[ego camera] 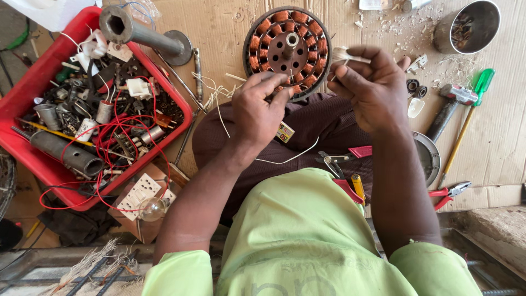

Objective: The person sits on the floor and works on a circular electrical motor stator. They use pliers to strip insulation from white wires and insert the wire ends into the copper coil slots of the stator. The person repeatedly cuts, strips, and inserts wires into the stator assembly.

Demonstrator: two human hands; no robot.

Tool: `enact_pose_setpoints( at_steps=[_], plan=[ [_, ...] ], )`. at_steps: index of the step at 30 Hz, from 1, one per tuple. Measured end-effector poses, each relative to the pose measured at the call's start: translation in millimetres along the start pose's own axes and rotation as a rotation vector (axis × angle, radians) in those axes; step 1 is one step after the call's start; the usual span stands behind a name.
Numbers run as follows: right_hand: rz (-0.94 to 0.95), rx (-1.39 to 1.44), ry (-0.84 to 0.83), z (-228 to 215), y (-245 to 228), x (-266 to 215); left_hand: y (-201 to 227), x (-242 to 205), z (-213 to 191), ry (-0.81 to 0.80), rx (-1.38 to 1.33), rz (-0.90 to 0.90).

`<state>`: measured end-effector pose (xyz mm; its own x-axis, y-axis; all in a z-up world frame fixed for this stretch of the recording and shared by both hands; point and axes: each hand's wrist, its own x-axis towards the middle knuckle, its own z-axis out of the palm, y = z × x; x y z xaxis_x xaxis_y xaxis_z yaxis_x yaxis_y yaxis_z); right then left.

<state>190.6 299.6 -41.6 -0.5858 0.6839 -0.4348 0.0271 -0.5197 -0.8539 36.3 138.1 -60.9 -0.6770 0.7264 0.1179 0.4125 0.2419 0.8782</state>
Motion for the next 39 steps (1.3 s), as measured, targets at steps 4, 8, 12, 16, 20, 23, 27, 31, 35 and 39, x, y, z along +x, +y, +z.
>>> enact_pose_setpoints(
  at_steps=[4, 8, 12, 16, 20, 23, 27, 31, 35, 39],
  plan=[
    [0.017, 0.073, -0.014, -8, 8, -8, -3, 3, 3, -0.008, -0.037, -0.011],
    [0.021, 0.142, -0.096, -10, 13, -13, -2, 4, 3, -0.025, -0.091, -0.024],
    [0.023, 0.138, -0.189, -7, 22, -18, 0, 5, 2, -0.03, -0.132, 0.001],
    [0.062, 0.033, -0.236, 0, 31, -22, -1, 5, 2, -0.046, -0.197, -0.027],
    [-0.021, -0.03, -0.266, 10, 27, -19, -3, 5, 5, -0.068, -0.286, -0.08],
    [-0.102, -0.134, -0.207, 10, 18, -9, -6, 3, 8, -0.09, -0.327, -0.128],
    [-0.165, -0.223, -0.151, 16, 23, 15, -12, 0, 14, -0.081, -0.377, -0.16],
    [-0.148, -0.233, -0.1, 17, 30, 24, -21, -5, 21, -0.015, -0.368, -0.074],
    [-0.172, -0.142, -0.159, 17, 34, 29, -27, -2, 30, -0.033, -0.586, -0.192],
    [-0.177, -0.187, -0.159, 18, 36, 28, -27, -2, 29, -0.042, -0.688, -0.239]
  ],
)
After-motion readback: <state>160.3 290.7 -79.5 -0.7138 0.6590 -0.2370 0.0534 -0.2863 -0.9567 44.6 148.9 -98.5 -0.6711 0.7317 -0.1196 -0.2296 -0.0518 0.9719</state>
